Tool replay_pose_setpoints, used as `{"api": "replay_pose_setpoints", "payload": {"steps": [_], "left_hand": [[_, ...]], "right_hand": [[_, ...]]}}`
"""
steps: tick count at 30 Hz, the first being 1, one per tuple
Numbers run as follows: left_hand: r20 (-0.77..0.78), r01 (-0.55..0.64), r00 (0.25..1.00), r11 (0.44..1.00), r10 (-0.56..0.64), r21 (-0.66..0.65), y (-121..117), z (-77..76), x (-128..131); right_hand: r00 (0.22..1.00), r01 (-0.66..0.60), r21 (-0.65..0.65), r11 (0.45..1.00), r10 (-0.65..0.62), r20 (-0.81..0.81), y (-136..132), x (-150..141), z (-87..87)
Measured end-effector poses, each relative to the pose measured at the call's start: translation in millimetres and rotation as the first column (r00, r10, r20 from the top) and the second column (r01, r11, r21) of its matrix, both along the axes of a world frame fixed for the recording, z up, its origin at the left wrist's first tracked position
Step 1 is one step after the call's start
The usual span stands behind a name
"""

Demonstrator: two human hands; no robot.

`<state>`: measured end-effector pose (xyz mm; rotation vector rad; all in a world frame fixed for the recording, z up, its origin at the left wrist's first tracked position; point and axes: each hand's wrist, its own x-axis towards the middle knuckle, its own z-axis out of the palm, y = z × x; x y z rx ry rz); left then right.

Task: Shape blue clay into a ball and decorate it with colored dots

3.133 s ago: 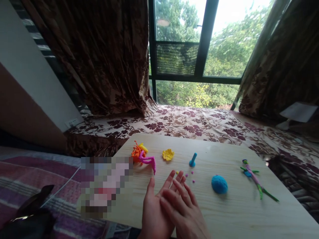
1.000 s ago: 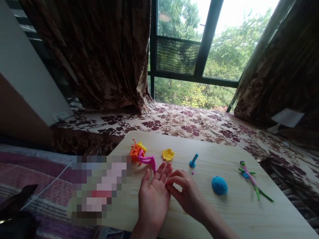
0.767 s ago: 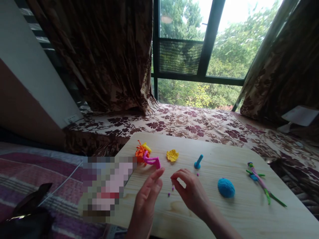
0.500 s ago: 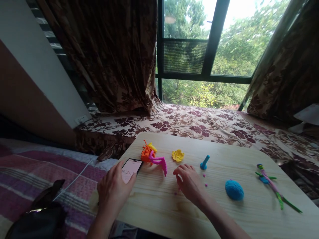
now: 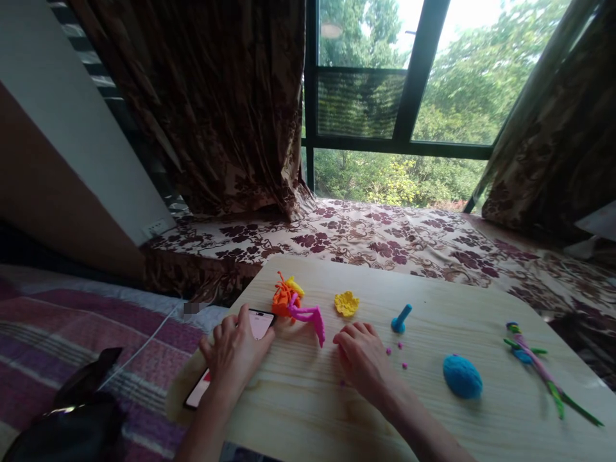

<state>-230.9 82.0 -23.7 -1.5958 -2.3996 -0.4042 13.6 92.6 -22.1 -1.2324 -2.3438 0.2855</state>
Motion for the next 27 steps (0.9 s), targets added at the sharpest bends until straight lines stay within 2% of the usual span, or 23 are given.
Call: {"api": "replay_pose_setpoints", "payload": {"steps": [7,10,14,18,20,22,23,24,25,26,27], "left_hand": [[-0.032,0.009,0.999,0.999,-0.011,-0.050,2,2.1,-1],[-0.032,0.018,0.999,0.998,-0.021,-0.066,2,3.9,0],[0.000,0.034,0.999,0.997,-0.034,-0.075,1,5.6,0],[0.054,0.047,0.998,0.997,-0.044,-0.059,-5,13.6,0],[0.096,0.056,0.994,0.998,-0.056,0.003,-12,24.3,9],[0.251,0.102,0.955,0.970,-0.158,0.221,-24,38.8,28],[0.380,0.130,0.887,0.930,-0.264,0.344,-31,46.1,42],[0.532,0.114,0.769,0.895,-0.354,0.430,-38,52.4,58],[0.702,0.067,0.591,0.892,-0.397,0.448,-45,56.8,75],[0.846,0.030,0.325,0.899,-0.423,0.438,-52,58.8,93],[0.908,-0.042,0.020,0.907,-0.418,0.418,-57,57.9,111]], "right_hand": [[0.999,0.027,0.012,1.000,-0.027,-0.040,-8,18,18.8],[0.995,0.075,0.028,0.997,-0.074,-0.063,-14,47,28.8],[0.977,0.202,0.059,0.978,-0.197,-0.079,-25,96,36.2],[0.965,0.255,-0.034,0.966,-0.257,-0.048,-39,123,34.7],[0.967,0.255,-0.086,0.963,-0.256,0.000,-43,123,29.2],[0.962,0.273,-0.102,0.957,-0.269,0.052,-43,118,21.3],[0.956,0.289,-0.099,0.952,-0.283,0.069,-42,115,17.3],[0.950,0.308,-0.091,0.947,-0.302,0.076,-40,112,13.9],[0.945,0.325,-0.083,0.942,-0.319,0.074,-38,110,11.7],[0.943,0.332,-0.080,0.940,-0.327,0.065,-36,107,10.9],[0.944,0.330,-0.082,0.941,-0.326,0.054,-36,105,11.8]]}}
